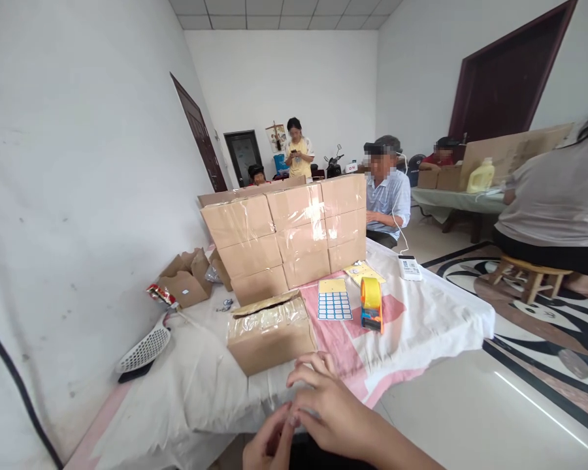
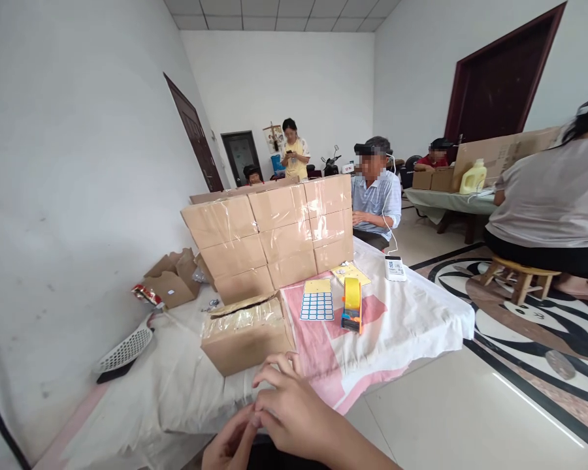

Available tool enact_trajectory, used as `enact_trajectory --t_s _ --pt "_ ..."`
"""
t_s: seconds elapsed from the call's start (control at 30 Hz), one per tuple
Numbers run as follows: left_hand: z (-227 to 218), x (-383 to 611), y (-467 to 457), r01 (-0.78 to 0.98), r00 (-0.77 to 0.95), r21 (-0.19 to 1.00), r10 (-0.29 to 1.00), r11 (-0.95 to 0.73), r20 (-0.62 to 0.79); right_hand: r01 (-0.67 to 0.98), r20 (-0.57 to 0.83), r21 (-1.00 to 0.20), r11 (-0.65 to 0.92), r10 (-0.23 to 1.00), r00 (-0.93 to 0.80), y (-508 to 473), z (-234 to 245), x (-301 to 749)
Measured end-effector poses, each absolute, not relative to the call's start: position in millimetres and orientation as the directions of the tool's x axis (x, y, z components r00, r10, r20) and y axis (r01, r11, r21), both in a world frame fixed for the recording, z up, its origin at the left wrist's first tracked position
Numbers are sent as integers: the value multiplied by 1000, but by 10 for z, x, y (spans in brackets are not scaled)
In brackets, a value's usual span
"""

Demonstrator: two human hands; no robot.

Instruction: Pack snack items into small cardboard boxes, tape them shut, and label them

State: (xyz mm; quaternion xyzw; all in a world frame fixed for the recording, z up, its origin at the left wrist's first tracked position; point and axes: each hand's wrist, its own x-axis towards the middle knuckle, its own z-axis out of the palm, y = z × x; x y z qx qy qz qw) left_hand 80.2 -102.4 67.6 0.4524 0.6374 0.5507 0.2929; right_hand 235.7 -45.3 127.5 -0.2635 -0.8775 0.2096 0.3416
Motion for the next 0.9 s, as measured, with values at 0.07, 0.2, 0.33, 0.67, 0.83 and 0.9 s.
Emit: enact_trajectory --t_s 0.07,0.2,0.33,0.67,0.83,0.9 --pt "662 772 -998 249 -415 968 906 22 86 340 508 -491 802 580 -637 -435 1302 2378" --pt "605 600 -873 437 -351 892 935 115 51 256 604 -557 790 598 -527 -307 1457 2485" --pt "678 388 -721 540 -338 839 929 61 150 197 628 -676 710 695 -349 17 1899 2627" --pt "1183 286 185 970 -48 214 767 -118 640 271 302 -768 581 700 -647 1407 2175 2042" --pt "938 165 332 967 -90 243 791 -76 605 294 259 -773 562 702 -663 1580 2084 1936" --pt "878 154 326 972 -92 226 768 -70 634 218 271 -814 539 684 -678 1523 2116 1990"
